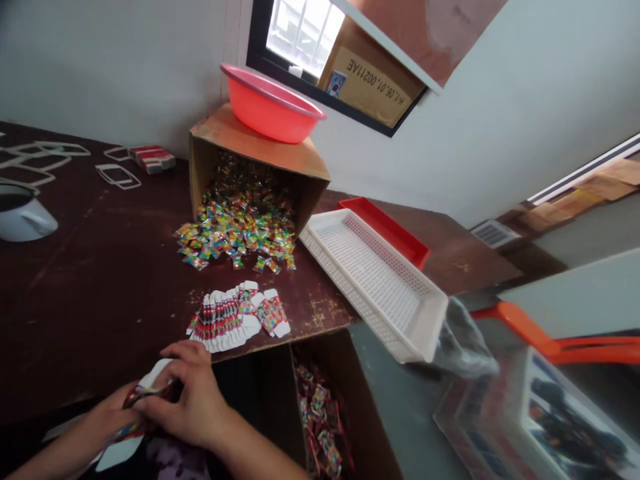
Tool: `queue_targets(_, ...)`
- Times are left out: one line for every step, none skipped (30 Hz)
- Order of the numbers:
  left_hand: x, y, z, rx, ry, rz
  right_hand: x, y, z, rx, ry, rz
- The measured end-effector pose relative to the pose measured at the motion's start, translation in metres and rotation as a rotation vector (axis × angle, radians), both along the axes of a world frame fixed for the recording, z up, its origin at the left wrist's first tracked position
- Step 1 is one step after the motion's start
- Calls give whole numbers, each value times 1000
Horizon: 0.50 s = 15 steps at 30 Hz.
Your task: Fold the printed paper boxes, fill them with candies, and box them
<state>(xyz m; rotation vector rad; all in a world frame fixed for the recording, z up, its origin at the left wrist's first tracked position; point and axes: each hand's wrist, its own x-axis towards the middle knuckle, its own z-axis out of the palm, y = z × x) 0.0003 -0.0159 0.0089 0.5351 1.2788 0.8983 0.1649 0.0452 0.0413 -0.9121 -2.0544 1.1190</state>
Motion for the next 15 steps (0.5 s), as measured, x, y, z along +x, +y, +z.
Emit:
queue_targets(-1,-2,5,11,-2,-36,3,5,3,-11,-11,77)
queue_targets(-2,-3,11,24,-31,-105,6,11,8,-16,-17,181)
queue_targets(-4,-3,19,45,-73,-205,10,18,12,-28,-8,297)
queue_targets(-5,-2,26,76,-114,-313,13,25,17,-49,18,411)
queue_targets(-7,1,32,107,-131,-396,16,31,22,-76,51,504)
queue_targets(-8,3,36,121,-115,-430,18,35,25,-105,78,554)
queue_targets(-9,7,38,119,-62,-410,18,38,28,-131,89,550)
queue_targets(-8,11,37,108,20,-345,18,39,28,-155,89,499)
queue_targets(-7,14,35,100,111,-256,17,37,26,-182,85,421)
queue_targets(-5,17,31,99,192,-164,15,34,23,-215,83,331)
queue_targets(-3,18,27,118,255,-81,12,30,19,-255,91,243)
queue_targets(0,19,23,154,288,-12,10,24,14,-302,111,170)
queue_targets(2,18,19,194,303,63,7,18,9,-352,145,109)
queue_targets(3,16,16,229,308,145,6,12,3,-405,193,52)
queue_targets(3,12,13,255,310,219,4,6,-4,-468,254,-4)
